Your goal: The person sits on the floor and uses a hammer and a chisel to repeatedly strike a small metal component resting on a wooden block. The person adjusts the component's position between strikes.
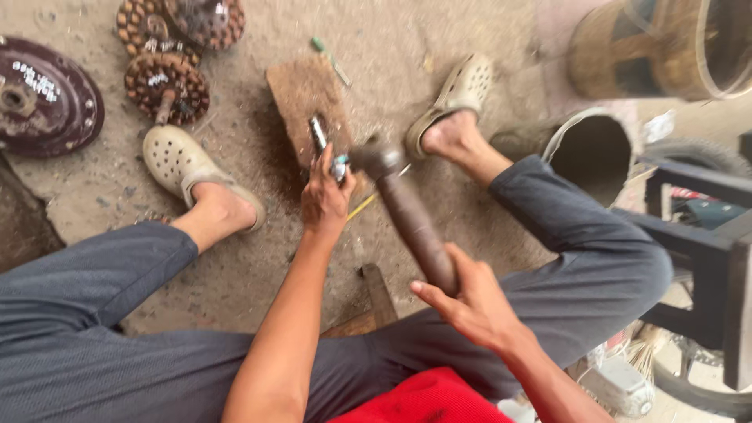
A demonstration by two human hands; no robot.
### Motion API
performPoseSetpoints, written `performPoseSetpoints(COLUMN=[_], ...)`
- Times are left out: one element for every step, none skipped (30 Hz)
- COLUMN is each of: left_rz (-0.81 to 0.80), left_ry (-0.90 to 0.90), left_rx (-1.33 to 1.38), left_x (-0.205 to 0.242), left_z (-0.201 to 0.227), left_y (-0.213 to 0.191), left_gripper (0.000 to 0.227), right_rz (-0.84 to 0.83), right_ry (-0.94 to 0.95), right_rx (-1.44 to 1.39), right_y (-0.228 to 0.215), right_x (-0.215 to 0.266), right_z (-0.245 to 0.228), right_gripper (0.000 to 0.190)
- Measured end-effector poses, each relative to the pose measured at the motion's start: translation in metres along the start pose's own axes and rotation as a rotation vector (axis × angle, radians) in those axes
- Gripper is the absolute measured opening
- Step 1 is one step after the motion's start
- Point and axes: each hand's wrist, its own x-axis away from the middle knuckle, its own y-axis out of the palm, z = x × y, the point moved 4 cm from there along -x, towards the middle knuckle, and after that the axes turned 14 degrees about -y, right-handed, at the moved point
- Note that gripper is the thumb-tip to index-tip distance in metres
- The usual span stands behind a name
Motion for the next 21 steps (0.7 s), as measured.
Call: performPoseSetpoints(left_rz=[0.019,0.035,0.05,0.067,0.083,0.095,0.069,0.053,0.037,0.027,0.017,0.014,-0.055,-0.143,-0.232,-0.2,-0.169,-0.113,-0.115,-0.099,-0.083], left_ry=[0.037,0.065,0.094,0.112,0.13,0.142,0.109,0.095,0.081,0.082,0.083,0.09,-0.001,-0.117,-0.231,-0.177,-0.123,-0.035,-0.039,-0.036,-0.033], left_rx=[0.013,0.02,0.026,0.019,0.013,0.0,-0.044,-0.082,-0.12,-0.11,-0.1,-0.083,-0.082,-0.093,-0.104,-0.086,-0.068,-0.043,-0.068,-0.088,-0.109], left_x=[-0.007,-0.008,-0.011,-0.008,-0.004,0.004,0.013,0.01,0.009,0.005,-0.001,-0.013,-0.029,-0.028,-0.028,-0.011,0.008,0.006,0.006,0.0,-0.005], left_z=[0.005,0.007,0.008,0.007,0.005,0.002,-0.002,-0.003,-0.001,0.004,0.008,0.013,0.014,0.007,-0.002,-0.006,-0.009,-0.007,-0.006,-0.003,0.0], left_y=[0.001,-0.001,-0.001,-0.002,-0.002,-0.004,-0.007,-0.008,-0.011,-0.012,-0.015,-0.015,-0.011,-0.01,-0.006,-0.007,-0.009,-0.01,-0.01,-0.01,-0.011], left_gripper=[0.066,0.066,0.066,0.067,0.067,0.067,0.065,0.064,0.064,0.068,0.072,0.076,0.072,0.067,0.063,0.062,0.061,0.061,0.062,0.063,0.064], right_rz=[-0.034,-0.037,-0.04,-0.056,-0.014,0.022,0.058,0.05,0.042,0.041,0.028,0.022,0.016,0.064,0.112,0.147,0.141,0.161,0.181,0.108,0.038], right_ry=[0.074,0.07,0.066,0.069,-0.063,-0.189,-0.315,-0.288,-0.259,-0.234,-0.179,-0.129,-0.08,-0.114,-0.147,-0.152,-0.252,-0.384,-0.516,-0.411,-0.301], right_rx=[0.008,0.011,0.014,0.014,-0.02,-0.06,-0.102,-0.016,0.07,0.164,0.138,0.12,0.102,0.097,0.092,0.078,0.007,-0.06,-0.127,0.053,0.231], right_y=[-0.002,-0.002,-0.003,0.0,0.003,0.01,0.017,0.025,0.033,0.033,0.032,0.026,0.018,0.012,0.006,0.005,0.008,0.01,0.012,0.017,0.022], right_x=[-0.001,0.0,0.002,0.005,0.006,0.011,0.013,0.007,0.002,-0.001,-0.002,-0.008,-0.014,-0.013,-0.012,0.0,0.009,0.007,0.007,-0.004,-0.013], right_z=[0.0,-0.001,0.0,0.003,0.002,0.001,-0.001,0.002,0.004,0.007,0.01,0.013,0.017,0.019,0.023,0.03,0.031,0.027,0.021,0.021,0.021], right_gripper=[0.039,0.036,0.035,0.034,0.035,0.036,0.037,0.037,0.037,0.037,0.036,0.035,0.035,0.035,0.035,0.036,0.033,0.031,0.029,0.03,0.032])
